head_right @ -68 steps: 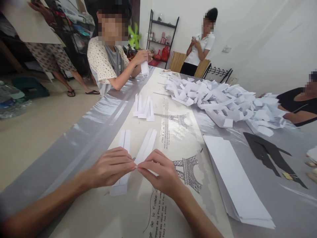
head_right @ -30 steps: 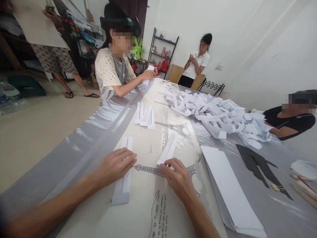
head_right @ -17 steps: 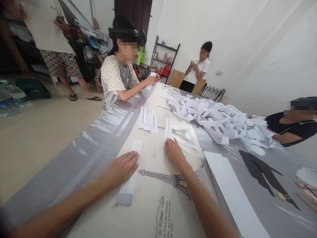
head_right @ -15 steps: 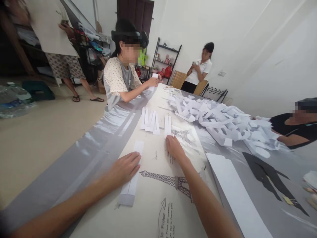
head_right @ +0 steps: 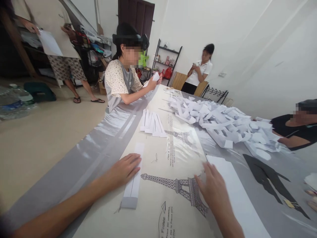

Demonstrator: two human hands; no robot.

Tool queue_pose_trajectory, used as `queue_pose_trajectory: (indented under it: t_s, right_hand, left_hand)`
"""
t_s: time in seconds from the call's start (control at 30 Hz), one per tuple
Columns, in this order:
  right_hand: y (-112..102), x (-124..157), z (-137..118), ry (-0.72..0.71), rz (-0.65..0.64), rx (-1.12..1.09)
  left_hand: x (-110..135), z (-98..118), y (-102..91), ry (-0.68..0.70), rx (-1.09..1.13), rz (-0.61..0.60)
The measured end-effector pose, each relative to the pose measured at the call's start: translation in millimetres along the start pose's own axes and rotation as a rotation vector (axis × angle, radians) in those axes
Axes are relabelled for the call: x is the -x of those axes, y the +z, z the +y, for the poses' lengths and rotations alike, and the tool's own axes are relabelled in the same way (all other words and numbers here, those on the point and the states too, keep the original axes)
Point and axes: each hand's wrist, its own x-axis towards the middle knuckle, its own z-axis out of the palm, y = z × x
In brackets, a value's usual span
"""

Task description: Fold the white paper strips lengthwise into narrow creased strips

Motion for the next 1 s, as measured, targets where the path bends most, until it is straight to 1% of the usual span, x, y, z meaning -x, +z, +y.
queue_pose_trajectory:
  t_s: [0.03, 0.07, 0.1, 0.13, 0.2, 0.33, 0.47, 0.53, 0.67, 0.8, 0.87, 1.0]
  right_hand:
    - [-10, 24, 19, 0.039, -0.009, 0.137]
    - [-17, 44, 35, 0.089, -0.047, 0.235]
    - [-22, 61, 47, 0.164, -0.093, 0.294]
    - [-26, 73, 54, 0.221, -0.151, 0.327]
    - [-30, 86, 55, 0.283, -0.217, 0.342]
    - [-39, 80, 40, 0.341, -0.258, 0.343]
    - [-49, 70, 36, 0.243, -0.315, 0.311]
    - [-53, 67, 37, 0.233, -0.338, 0.319]
    - [-61, 64, 34, 0.27, -0.349, 0.347]
    - [-67, 61, 30, 0.369, -0.313, 0.313]
    - [-70, 59, 34, 0.404, -0.317, 0.276]
    - [-74, 53, 46, 0.427, -0.342, 0.134]
  left_hand:
    - [0, 0, 1.9, 0.002, -0.007, 0.006]
    - [-1, -1, 3.5, 0.002, -0.01, 0.012]
    - [-1, -1, 4.9, 0.0, -0.007, 0.016]
    - [-1, -1, 5.8, 0.001, 0.0, 0.018]
    - [-1, -2, 6.2, 0.004, 0.011, 0.018]
    - [-3, -2, 3.8, 0.007, 0.0, -0.006]
    - [-3, 0, 1.0, -0.001, -0.015, -0.028]
    - [-3, 0, -0.3, 0.007, -0.023, -0.03]
    - [-1, 0, -2.2, 0.022, -0.027, -0.021]
    - [1, -3, -1.2, 0.029, -0.026, -0.016]
    - [2, -4, -0.4, 0.031, -0.027, -0.005]
    - [5, -2, 0.9, 0.029, -0.031, 0.031]
